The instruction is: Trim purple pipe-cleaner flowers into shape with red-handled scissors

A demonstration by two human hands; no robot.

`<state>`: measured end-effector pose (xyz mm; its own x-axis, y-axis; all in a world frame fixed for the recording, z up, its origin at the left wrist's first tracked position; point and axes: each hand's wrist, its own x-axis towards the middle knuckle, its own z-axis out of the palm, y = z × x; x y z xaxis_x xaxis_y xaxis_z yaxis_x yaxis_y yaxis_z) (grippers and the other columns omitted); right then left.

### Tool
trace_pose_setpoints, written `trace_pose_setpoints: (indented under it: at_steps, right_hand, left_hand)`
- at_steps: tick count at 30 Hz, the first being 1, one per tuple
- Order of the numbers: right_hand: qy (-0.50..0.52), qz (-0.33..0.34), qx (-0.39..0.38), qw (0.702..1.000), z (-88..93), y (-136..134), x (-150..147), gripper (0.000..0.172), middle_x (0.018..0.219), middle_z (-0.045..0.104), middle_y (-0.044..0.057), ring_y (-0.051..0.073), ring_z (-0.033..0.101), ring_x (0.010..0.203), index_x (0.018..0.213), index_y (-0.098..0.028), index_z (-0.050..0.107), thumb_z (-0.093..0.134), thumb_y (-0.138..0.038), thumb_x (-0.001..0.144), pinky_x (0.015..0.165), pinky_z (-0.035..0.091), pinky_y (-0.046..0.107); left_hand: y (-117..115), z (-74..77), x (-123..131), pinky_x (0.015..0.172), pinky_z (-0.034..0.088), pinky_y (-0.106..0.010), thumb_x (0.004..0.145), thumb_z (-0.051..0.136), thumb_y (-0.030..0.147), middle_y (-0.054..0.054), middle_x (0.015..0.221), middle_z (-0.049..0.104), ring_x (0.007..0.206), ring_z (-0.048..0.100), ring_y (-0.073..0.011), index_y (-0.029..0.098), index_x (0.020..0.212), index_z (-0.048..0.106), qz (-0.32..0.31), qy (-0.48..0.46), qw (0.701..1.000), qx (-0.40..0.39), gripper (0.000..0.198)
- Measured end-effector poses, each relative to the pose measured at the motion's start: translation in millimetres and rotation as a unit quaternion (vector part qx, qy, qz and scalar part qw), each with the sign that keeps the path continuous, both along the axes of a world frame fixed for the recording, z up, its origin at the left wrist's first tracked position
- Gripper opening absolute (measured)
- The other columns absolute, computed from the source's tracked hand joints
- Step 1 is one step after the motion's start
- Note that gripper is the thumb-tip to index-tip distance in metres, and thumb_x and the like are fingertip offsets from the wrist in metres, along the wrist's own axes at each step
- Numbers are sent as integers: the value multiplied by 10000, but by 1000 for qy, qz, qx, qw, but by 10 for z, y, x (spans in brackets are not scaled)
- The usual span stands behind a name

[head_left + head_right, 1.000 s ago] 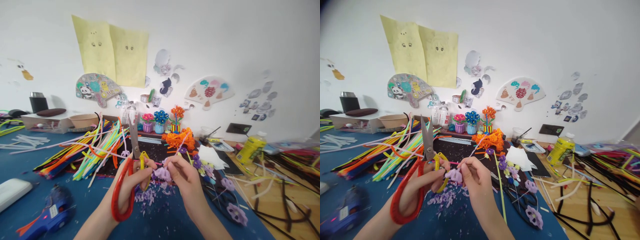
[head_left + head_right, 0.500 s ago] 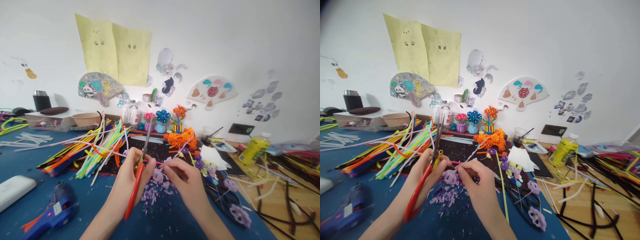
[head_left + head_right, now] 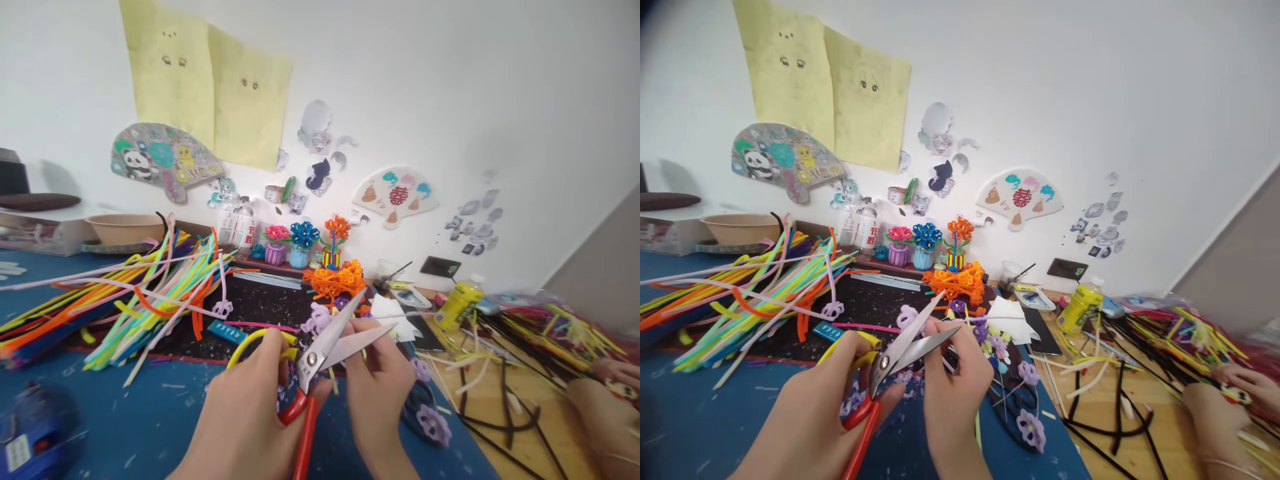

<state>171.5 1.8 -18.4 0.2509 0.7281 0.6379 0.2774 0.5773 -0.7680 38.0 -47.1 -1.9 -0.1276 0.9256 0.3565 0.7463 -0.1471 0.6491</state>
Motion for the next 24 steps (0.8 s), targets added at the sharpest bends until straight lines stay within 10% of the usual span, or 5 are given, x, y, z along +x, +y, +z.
trace_pose_setpoints:
  at_steps: [24]
  right_hand:
    - [-110,-6,77,991,37,-18,2,145,758,684,-1,134,582,650,883,-210,712,571,-198,852,570,409,201]
  left_hand:
    - [73,62,-50,537,311,-262,825,483,427,-11,778,675,694,648,-252,258,810,408,-13,107,989,-100,185]
